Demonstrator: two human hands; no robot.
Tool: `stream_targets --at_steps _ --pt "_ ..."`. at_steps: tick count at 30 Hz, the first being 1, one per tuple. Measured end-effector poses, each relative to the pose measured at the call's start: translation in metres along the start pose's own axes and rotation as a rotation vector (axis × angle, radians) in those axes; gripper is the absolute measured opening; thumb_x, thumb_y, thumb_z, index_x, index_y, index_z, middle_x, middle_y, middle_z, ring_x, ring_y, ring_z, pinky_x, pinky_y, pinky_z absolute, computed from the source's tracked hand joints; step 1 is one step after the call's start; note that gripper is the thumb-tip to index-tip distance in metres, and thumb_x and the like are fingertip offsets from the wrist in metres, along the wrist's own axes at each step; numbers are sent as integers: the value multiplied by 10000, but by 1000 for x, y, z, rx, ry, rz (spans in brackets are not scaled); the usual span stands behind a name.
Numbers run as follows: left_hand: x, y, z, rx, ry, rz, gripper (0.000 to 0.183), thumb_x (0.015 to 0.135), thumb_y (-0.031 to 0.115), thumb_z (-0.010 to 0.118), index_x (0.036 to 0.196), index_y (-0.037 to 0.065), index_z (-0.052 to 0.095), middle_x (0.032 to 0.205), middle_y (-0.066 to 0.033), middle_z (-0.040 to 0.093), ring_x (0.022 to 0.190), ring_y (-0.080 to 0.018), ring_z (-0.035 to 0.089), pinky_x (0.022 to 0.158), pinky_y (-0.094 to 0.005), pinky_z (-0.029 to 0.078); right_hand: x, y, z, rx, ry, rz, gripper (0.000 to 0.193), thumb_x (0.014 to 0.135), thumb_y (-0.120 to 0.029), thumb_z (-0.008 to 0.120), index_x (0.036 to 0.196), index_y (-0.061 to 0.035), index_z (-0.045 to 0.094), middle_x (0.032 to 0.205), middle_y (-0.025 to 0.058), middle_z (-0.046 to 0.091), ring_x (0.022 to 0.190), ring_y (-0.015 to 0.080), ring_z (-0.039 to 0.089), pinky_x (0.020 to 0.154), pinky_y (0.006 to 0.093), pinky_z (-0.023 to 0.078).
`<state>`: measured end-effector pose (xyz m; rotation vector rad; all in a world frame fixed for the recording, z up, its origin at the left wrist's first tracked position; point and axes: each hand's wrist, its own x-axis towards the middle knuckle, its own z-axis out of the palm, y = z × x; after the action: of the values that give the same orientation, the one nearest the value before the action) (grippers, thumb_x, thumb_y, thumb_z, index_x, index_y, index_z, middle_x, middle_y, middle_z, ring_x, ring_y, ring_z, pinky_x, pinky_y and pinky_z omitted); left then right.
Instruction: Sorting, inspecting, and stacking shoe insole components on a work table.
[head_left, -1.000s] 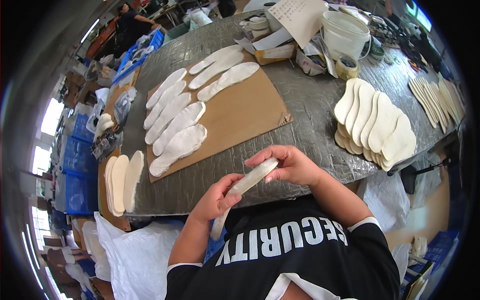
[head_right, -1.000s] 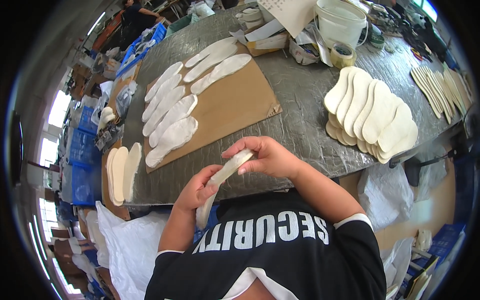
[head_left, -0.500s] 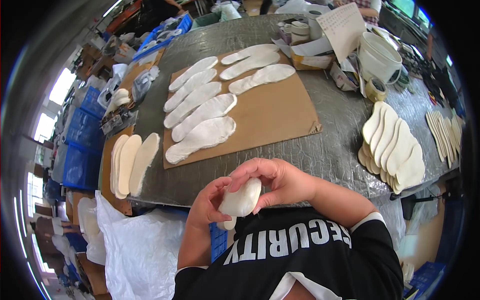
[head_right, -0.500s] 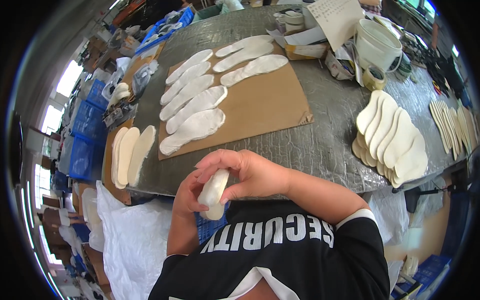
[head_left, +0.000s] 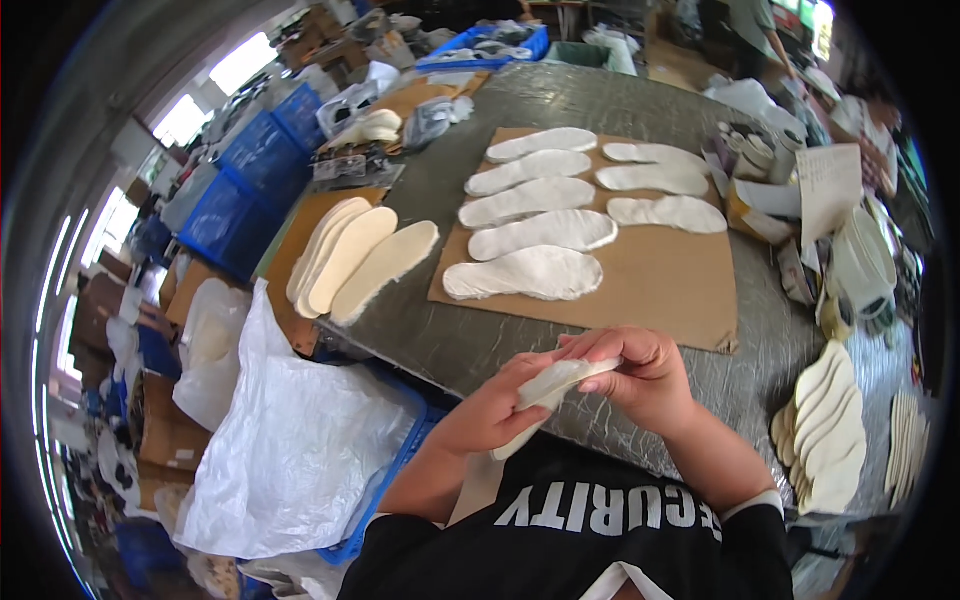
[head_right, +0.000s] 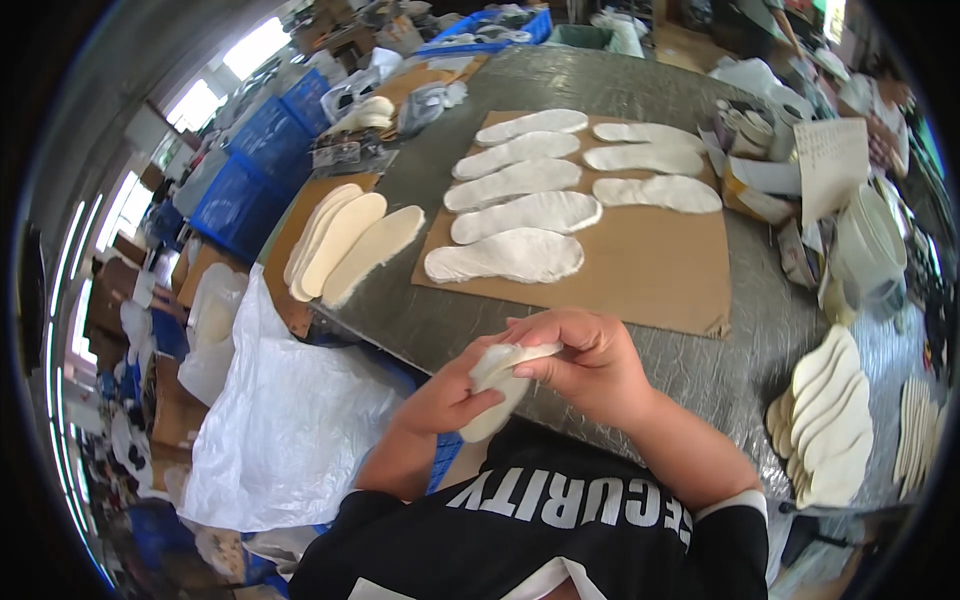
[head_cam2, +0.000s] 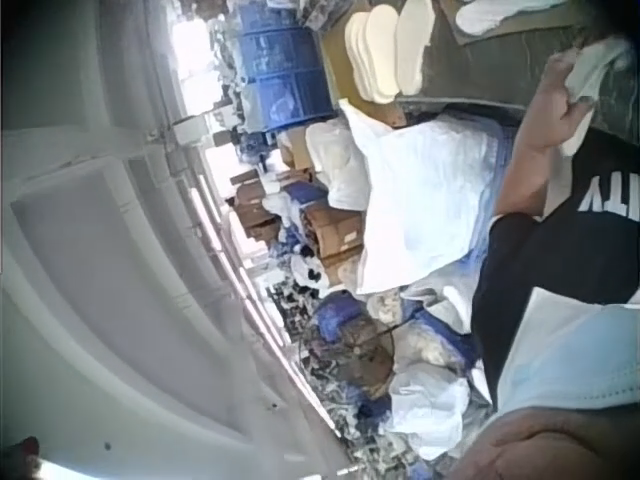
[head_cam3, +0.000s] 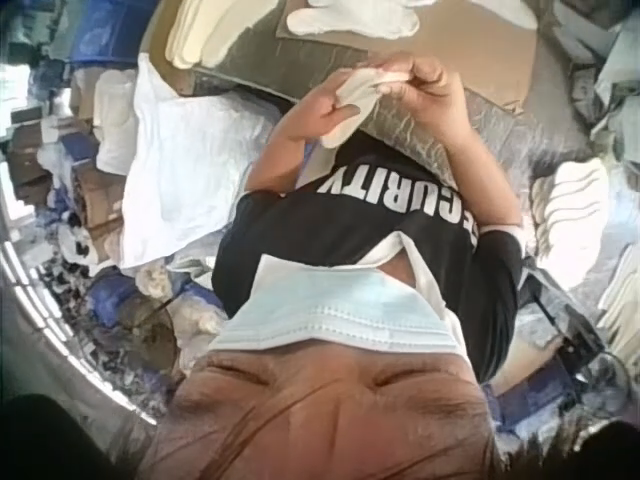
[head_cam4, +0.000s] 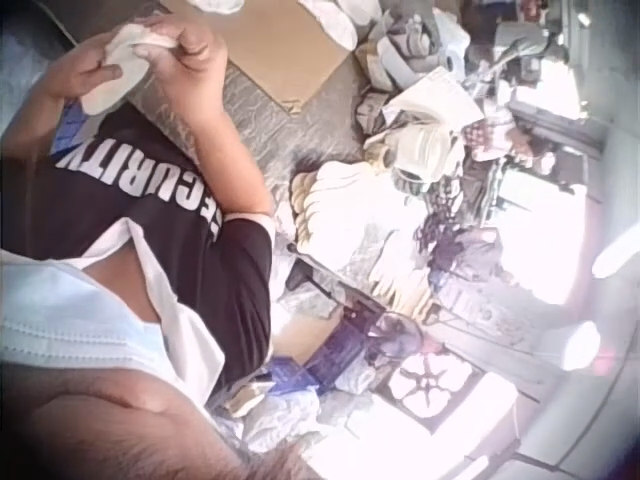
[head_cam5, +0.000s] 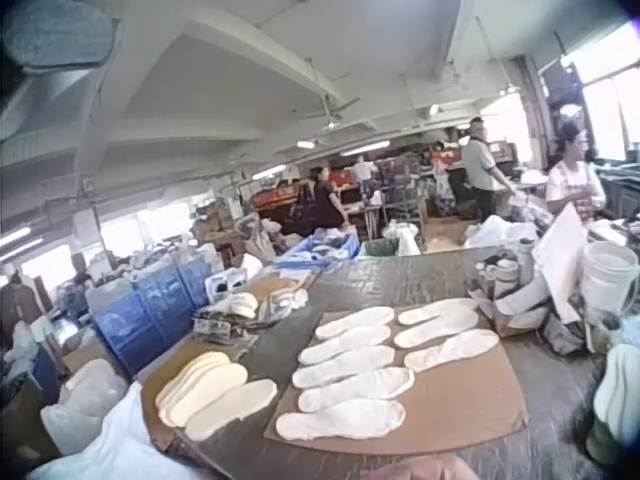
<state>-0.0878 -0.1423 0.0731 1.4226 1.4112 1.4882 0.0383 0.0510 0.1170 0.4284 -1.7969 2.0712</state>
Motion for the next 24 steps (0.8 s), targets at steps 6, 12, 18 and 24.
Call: stream_targets --at_steps 6,12,18,24 --pt "13 -34 -37 -412 977 -44 361 993 143 514 1308 -30 486 1198 -149 602 1053 -204 615 904 -358 515 3 10 -3 -54 160 -147 624 825 -57 744 1357 48 437 1410 179 482 1336 264 437 1142 397 287" --pt "21 -70 -204 -531 1367 385 476 1006 254 517 1389 12 374 1356 -179 499 1203 -312 544 1009 -468 476 -48 20 -50 -66 440 231 391 874 46 615 1260 21 553 1251 128 618 1208 218 562 1060 340 390" --pt "2 -173 -252 -972 1405 -91 113 973 152 513 949 43 537 752 -88 576 678 -206 558 650 -371 498 -132 5 -83 -380 749 385 255 876 70 571 1116 21 641 1127 105 672 1095 178 621 957 300 463" --pt "-61 -198 -269 -831 1127 148 159 940 144 530 794 98 572 643 -49 567 598 -196 552 613 -354 497 -210 -45 -119 -1416 1135 385 234 760 -30 713 984 -13 650 1006 134 682 1007 324 620 922 373 469"
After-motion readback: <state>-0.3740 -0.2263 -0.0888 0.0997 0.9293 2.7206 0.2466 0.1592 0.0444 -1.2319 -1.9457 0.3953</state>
